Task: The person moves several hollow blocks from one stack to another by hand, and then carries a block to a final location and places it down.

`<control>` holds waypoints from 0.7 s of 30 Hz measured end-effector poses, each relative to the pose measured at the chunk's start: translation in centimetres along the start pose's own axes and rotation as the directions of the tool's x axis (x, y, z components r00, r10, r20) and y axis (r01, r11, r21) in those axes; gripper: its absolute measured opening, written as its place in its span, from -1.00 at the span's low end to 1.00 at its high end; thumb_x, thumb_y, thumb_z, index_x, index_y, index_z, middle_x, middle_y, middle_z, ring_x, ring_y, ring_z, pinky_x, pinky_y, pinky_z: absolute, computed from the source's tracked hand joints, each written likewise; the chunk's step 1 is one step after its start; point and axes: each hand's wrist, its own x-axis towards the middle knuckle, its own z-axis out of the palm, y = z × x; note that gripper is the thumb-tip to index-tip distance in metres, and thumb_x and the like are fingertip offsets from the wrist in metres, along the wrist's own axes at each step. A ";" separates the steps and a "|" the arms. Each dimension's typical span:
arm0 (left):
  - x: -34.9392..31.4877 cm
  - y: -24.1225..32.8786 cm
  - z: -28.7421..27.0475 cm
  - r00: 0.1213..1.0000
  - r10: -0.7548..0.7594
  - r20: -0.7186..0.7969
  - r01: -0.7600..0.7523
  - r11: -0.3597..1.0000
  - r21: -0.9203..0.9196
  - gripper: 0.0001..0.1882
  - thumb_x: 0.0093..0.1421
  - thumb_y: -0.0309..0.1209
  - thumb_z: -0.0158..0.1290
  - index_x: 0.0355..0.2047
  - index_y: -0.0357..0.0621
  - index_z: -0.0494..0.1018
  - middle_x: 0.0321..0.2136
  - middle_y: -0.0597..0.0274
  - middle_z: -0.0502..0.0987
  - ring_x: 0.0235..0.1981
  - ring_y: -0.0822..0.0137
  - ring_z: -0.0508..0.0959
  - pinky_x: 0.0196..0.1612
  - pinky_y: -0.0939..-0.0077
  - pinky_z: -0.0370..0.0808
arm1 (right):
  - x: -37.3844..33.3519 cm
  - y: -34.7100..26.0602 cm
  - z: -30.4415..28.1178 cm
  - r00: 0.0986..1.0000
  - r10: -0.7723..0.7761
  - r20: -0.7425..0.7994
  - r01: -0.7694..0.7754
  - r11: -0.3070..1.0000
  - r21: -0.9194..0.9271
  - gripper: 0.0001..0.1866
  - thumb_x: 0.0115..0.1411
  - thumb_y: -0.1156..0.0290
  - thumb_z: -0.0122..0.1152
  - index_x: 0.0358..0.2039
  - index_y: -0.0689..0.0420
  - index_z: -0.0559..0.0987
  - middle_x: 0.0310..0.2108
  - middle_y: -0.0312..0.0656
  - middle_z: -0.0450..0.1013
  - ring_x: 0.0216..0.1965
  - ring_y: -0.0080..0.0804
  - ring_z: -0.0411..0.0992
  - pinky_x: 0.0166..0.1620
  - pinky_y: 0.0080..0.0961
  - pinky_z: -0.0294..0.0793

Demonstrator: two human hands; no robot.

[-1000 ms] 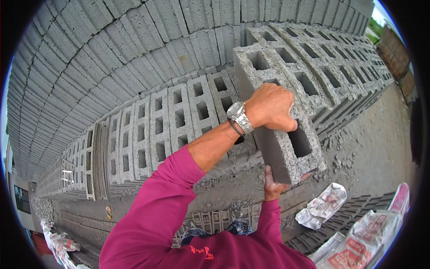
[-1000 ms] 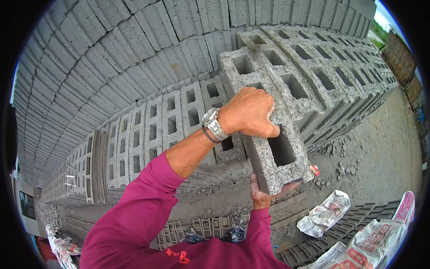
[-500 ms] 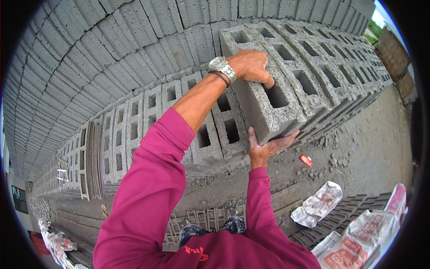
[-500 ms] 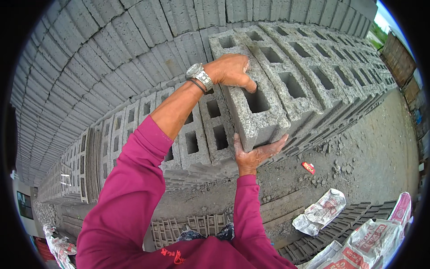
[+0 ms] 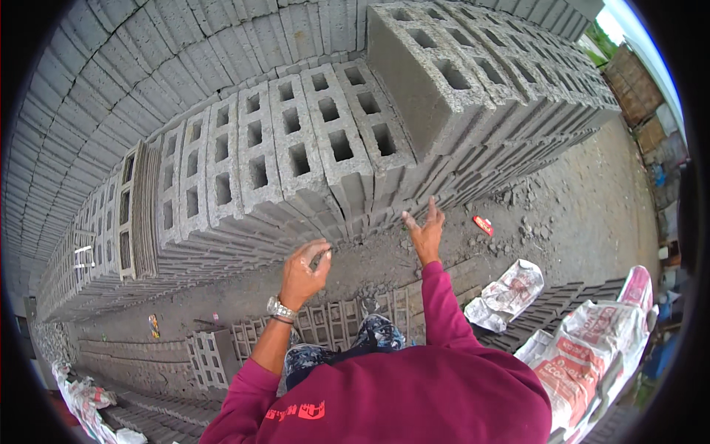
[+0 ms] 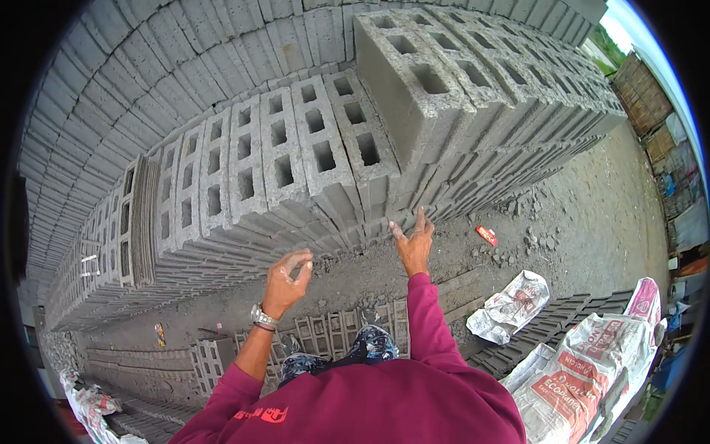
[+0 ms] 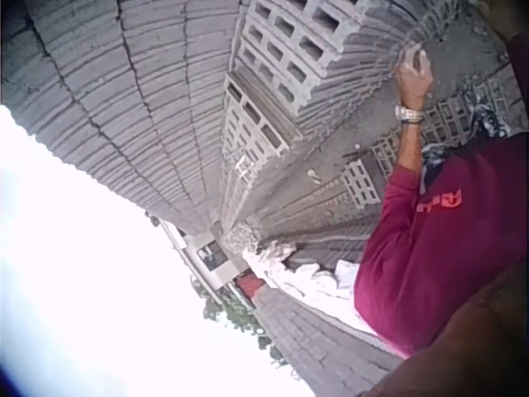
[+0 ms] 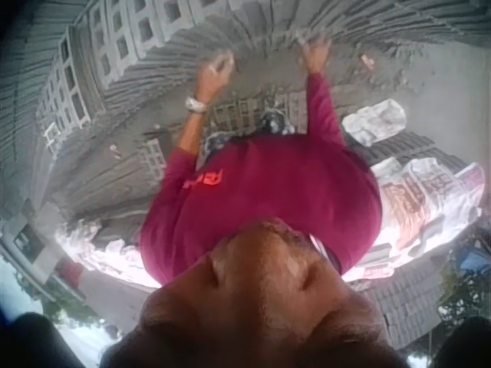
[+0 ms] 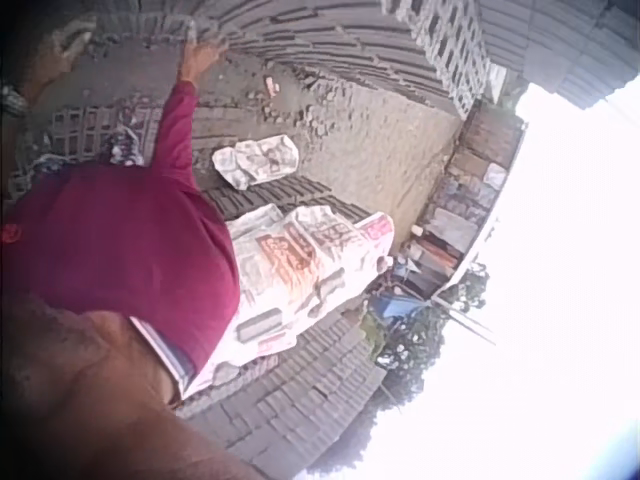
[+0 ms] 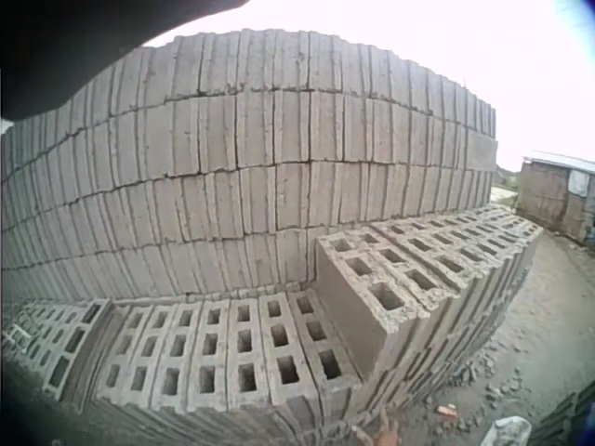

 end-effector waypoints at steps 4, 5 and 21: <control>-32.0 -19.7 -6.9 0.625 -0.764 -0.158 0.755 0.541 0.369 -0.59 0.07 -0.22 0.13 -0.11 -0.15 0.56 -0.27 -0.18 0.60 -0.22 -0.15 0.61 -0.12 0.12 0.53 | -13.5 17.3 8.2 0.848 0.173 0.501 -0.051 0.968 -0.247 -0.33 -0.02 -0.02 0.37 -0.19 0.42 0.59 -0.43 0.11 0.55 -0.29 -0.08 0.56 -0.15 -0.25 0.51; -33.7 -22.5 -6.7 0.432 -0.892 -0.131 0.868 0.373 0.327 -0.58 0.06 -0.22 0.12 -0.12 -0.19 0.56 -0.26 -0.22 0.59 -0.20 -0.16 0.60 -0.11 0.08 0.52 | -15.8 25.1 5.1 0.951 -0.039 0.306 0.123 0.958 -0.260 -0.50 -0.01 0.10 0.37 -0.28 0.34 0.62 -0.61 -0.07 0.51 -0.56 -0.28 0.51 -0.44 -0.33 0.46; -71.2 -55.9 -24.7 -0.526 -0.835 -0.163 0.775 -0.391 -0.497 -0.42 0.07 0.05 0.14 -0.36 -0.39 0.58 -0.31 -0.28 0.59 -0.19 -0.10 0.61 -0.09 0.03 0.51 | -38.2 -3.8 15.4 0.423 0.680 0.599 -0.011 0.664 -0.747 -0.56 0.16 0.21 0.29 -0.04 0.22 0.50 -0.29 -0.03 0.55 -0.52 -0.27 0.57 -0.62 -0.52 0.42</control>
